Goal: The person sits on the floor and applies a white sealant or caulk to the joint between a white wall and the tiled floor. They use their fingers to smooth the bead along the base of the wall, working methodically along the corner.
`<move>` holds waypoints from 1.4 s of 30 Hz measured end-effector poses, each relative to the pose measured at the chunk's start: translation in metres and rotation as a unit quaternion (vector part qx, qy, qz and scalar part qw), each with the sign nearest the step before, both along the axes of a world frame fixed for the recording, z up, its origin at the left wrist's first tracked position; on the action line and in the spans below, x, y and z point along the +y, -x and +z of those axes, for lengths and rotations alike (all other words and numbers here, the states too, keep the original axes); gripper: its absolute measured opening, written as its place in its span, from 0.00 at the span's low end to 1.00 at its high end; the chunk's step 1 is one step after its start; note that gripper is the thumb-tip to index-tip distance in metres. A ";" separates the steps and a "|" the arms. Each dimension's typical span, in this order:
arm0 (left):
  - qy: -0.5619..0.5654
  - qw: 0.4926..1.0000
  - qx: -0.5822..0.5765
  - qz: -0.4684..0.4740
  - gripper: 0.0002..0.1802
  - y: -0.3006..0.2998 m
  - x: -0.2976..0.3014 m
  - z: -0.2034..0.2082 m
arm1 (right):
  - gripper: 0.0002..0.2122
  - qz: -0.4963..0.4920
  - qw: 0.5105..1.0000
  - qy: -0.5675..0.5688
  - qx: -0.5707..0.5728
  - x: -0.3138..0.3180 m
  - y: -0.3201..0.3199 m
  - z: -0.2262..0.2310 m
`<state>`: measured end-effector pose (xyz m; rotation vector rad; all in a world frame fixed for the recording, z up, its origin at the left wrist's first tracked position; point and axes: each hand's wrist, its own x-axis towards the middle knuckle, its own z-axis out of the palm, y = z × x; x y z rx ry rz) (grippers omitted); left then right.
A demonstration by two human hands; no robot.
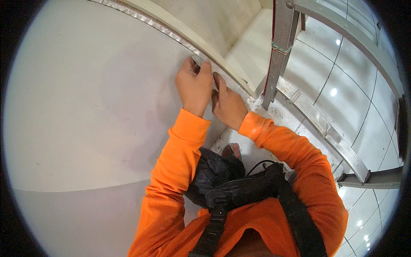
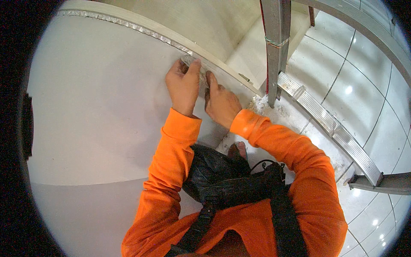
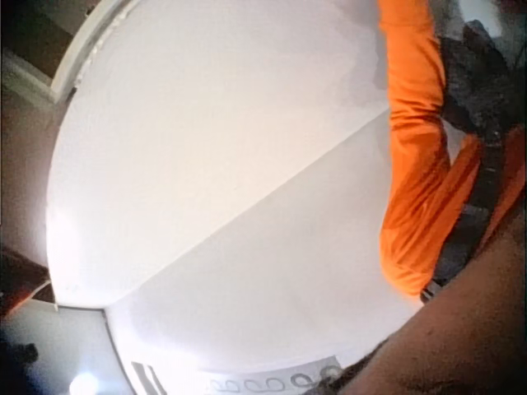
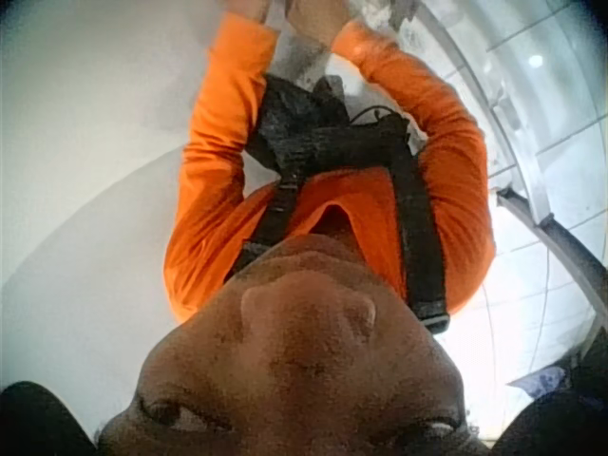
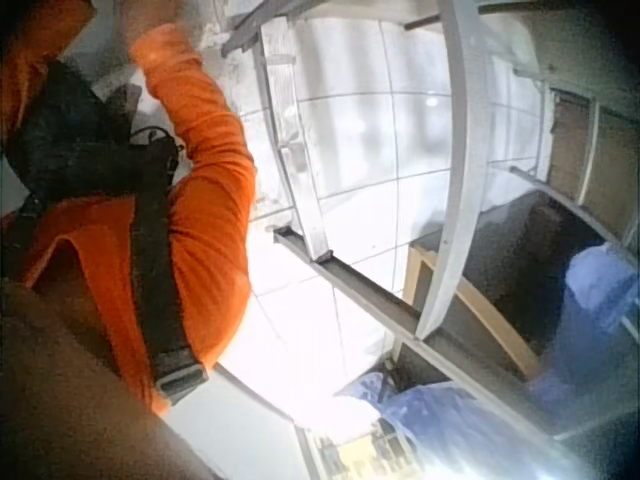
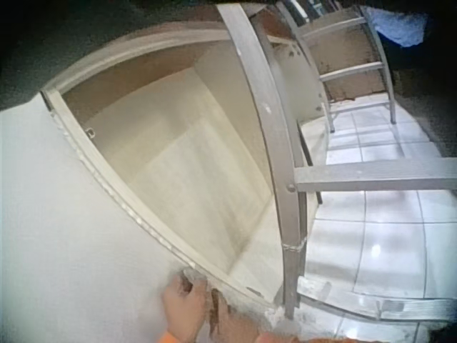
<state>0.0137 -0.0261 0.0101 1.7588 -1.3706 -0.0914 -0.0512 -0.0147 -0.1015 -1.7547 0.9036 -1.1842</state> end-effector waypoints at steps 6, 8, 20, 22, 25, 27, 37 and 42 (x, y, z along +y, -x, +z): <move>-0.024 0.998 0.033 -0.042 0.14 -0.024 0.009 0.003 | 0.33 -0.017 0.992 -0.063 -0.107 0.023 -0.041 0.002; -0.034 0.997 0.050 -0.047 0.14 -0.024 0.010 0.005 | 0.33 -0.021 0.987 -0.092 -0.133 0.026 -0.050 0.001; -0.059 0.981 0.181 -0.026 0.14 -0.034 0.010 0.013 | 0.39 0.034 0.981 -0.105 -0.159 0.034 -0.074 0.012; -0.065 0.985 0.158 -0.024 0.14 -0.036 0.013 0.013 | 0.39 0.074 0.974 -0.148 -0.157 0.034 -0.069 0.015; -0.077 0.996 0.048 -0.010 0.15 -0.048 0.021 0.002 | 0.38 0.154 0.953 -0.256 -0.048 0.035 -0.042 0.023; -0.101 0.995 0.003 -0.024 0.18 -0.043 0.025 -0.005 | 0.36 0.098 0.974 -0.189 -0.072 0.035 -0.030 0.001; -0.102 0.983 -0.114 -0.103 0.31 0.005 0.023 -0.017 | 0.17 0.152 0.983 -0.057 -0.088 -0.031 0.054 -0.011; -0.154 0.982 -0.063 -0.090 0.35 0.001 0.016 -0.017 | 0.17 0.199 0.973 -0.077 -0.084 -0.045 0.055 -0.008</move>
